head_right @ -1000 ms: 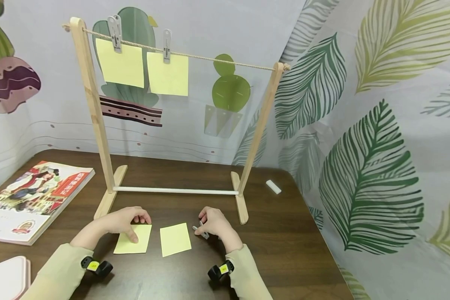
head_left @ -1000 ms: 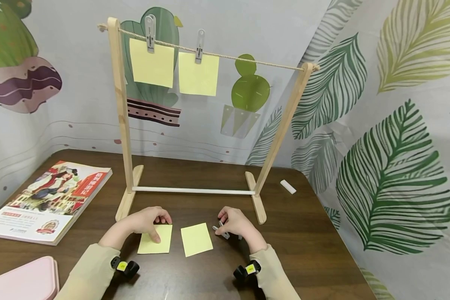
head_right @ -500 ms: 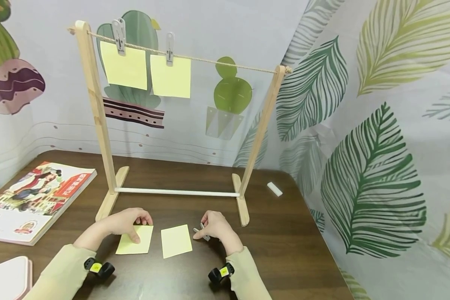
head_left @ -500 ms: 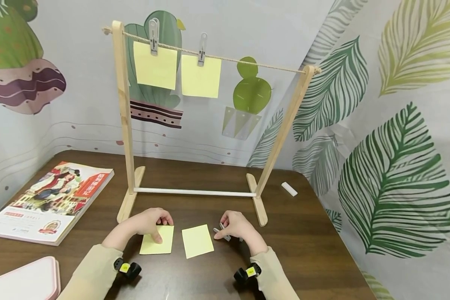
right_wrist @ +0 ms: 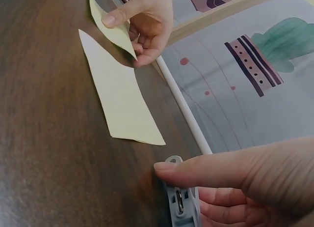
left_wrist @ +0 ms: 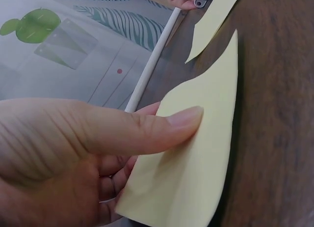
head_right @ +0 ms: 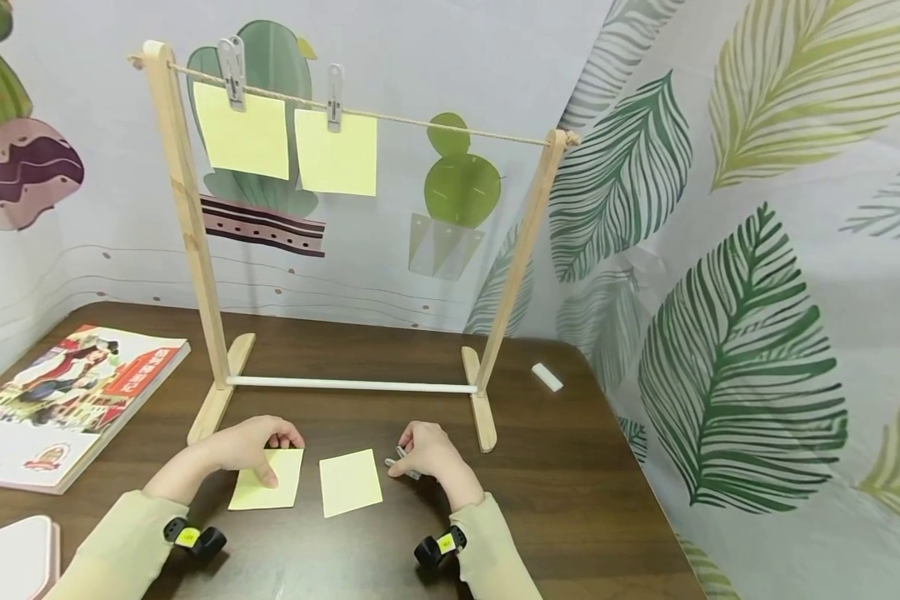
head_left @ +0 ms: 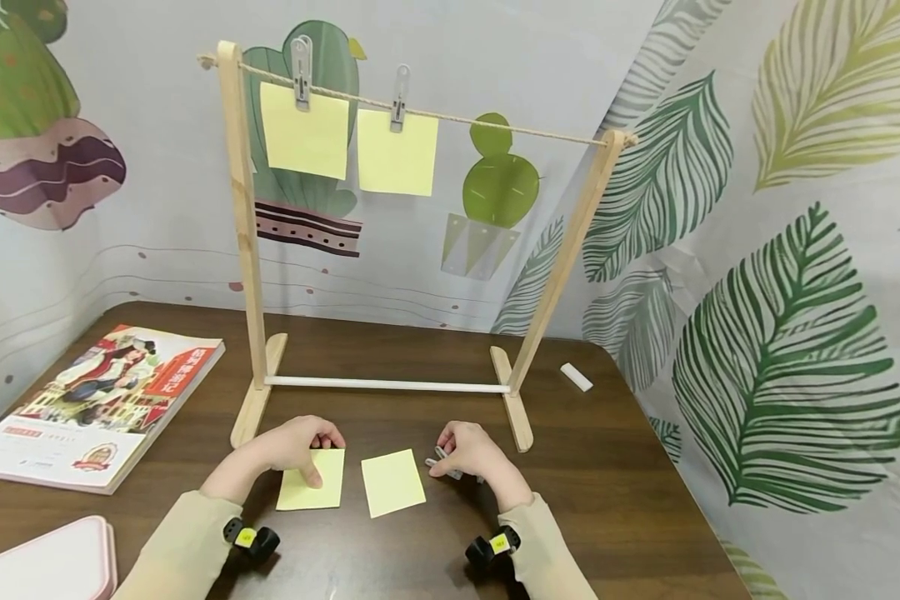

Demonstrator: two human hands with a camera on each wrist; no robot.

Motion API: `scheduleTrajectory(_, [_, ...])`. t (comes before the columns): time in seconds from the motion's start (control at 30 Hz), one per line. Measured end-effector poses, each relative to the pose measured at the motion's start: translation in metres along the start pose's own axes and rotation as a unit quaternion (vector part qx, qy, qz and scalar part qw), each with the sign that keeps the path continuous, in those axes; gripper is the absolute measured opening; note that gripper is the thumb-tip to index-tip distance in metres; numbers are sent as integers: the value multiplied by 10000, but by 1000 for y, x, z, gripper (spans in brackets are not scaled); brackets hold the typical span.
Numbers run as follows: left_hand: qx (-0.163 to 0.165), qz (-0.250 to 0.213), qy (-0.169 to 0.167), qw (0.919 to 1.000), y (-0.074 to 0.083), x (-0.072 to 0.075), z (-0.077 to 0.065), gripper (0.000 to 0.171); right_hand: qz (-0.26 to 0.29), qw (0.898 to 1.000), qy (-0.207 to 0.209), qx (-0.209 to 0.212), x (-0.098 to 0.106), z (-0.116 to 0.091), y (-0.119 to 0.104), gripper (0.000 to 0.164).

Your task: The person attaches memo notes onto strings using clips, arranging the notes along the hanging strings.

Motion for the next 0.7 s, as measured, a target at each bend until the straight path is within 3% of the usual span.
scheduleTrajectory(0.17, [-116, 104, 45, 9999, 0, 1, 0, 53, 156, 9999, -30, 34, 2, 0, -1, 32])
scheduleTrajectory(0.33, [-243, -79, 0, 9997, -5, 3, 1, 54, 280, 9996, -50, 75, 3, 2, 1, 31])
scheduleTrajectory(0.57, [-358, -267, -151, 9989, -13, 5, 2, 52, 420, 9977, -16, 525, 7, 0, 3, 30])
scheduleTrajectory(0.7, [-297, -410, -200, 9985, -15, 5, 2, 51, 535, 9980, -47, 340, 7, 2, 3, 29])
Point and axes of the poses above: each hand's wrist, its own z-axis towards the middle knuckle, its own x-axis out of the back of the hand, y = z × x, the point moved 1 cm from there along z, towards the middle knuckle, and after that the axes turned 3 degrees about -x, right-handed, at the moved point
